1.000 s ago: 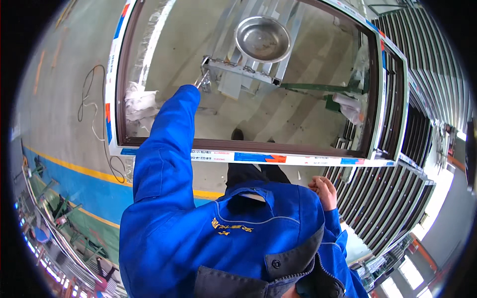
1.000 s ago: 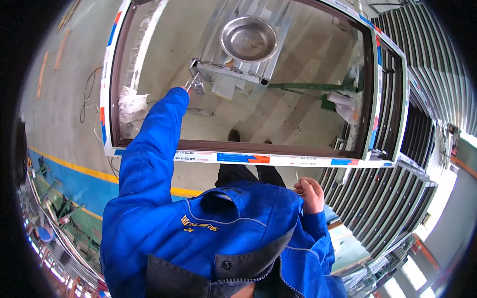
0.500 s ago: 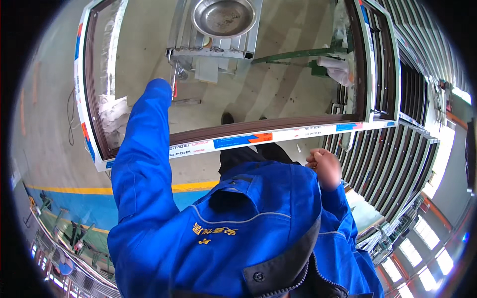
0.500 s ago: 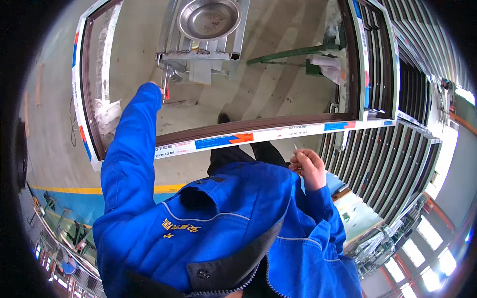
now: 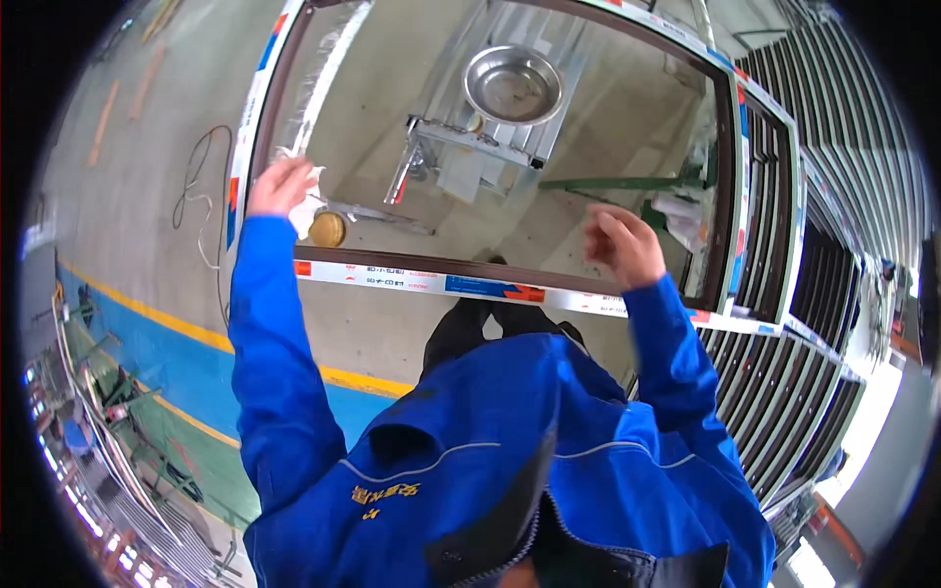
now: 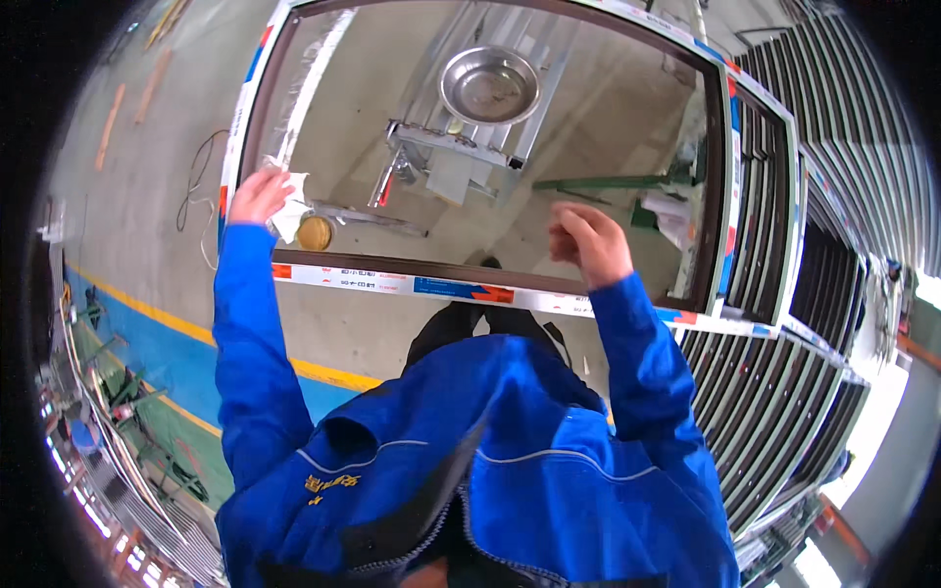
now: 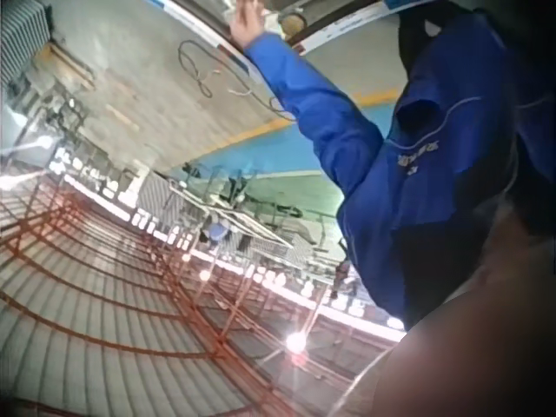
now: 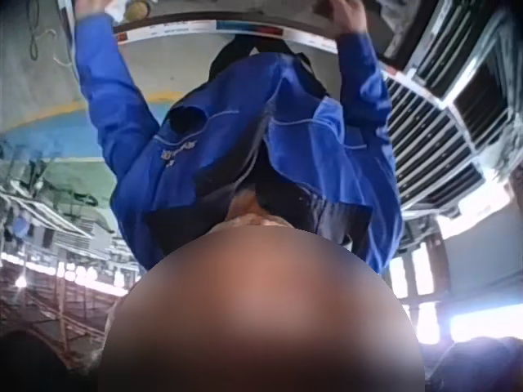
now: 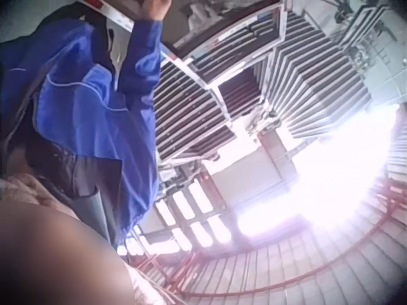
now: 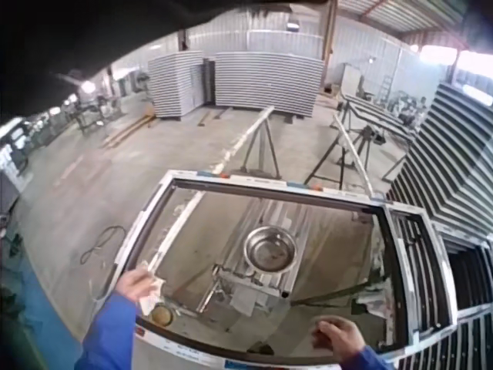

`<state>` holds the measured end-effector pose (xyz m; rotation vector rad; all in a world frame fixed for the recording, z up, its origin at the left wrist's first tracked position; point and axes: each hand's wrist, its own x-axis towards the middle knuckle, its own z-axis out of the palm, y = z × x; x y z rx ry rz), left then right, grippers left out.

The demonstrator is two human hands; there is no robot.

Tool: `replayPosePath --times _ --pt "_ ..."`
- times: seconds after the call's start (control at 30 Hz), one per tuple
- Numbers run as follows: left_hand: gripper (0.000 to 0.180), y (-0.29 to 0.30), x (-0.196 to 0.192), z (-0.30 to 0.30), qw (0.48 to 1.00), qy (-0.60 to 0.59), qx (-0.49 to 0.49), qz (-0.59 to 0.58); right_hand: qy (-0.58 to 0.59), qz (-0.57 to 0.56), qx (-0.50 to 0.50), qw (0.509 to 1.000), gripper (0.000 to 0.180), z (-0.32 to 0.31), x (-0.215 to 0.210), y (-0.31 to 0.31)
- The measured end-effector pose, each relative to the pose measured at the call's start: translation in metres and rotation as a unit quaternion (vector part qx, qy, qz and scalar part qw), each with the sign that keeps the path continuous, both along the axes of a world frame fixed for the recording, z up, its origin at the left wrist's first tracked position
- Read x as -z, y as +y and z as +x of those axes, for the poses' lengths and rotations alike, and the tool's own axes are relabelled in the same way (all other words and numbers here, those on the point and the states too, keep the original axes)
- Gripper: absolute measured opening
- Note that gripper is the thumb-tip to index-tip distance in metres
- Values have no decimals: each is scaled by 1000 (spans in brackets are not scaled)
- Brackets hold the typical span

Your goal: Applying sealant to the edges of a window frame using a caulking gun and wiping it down.

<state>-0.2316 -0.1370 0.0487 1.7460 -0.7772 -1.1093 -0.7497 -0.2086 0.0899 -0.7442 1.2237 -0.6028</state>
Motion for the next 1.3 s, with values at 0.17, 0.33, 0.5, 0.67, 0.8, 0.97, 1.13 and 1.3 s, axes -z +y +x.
replayPosePath --times 0.17,0.33,0.5,0.67,0.8,0.97,1.13,1.3 --pt "27 159 -66 -43 990 -38 -125 -48 -29 35 -28 999 27 47 69 -94" --pt "31 289 -40 -102 958 12 -263 115 47 136 66 987 32 93 146 -161" --pt "33 350 -10 -188 894 127 -396 169 26 111 113 987 27 111 184 -184" --pt "34 343 -7 -235 876 179 -405 190 -32 77 158 984 16 121 194 -194" --pt "34 327 -16 -242 876 181 -409 179 -28 43 168 984 18 120 194 -212" --pt "33 315 -23 -233 882 169 -399 188 -48 46 160 985 12 114 191 -239" --pt "36 309 -22 -222 896 148 -369 200 -20 39 189 981 15 110 189 -258" --pt "37 307 -19 -210 898 159 -352 212 -55 68 175 981 15 103 188 -258"
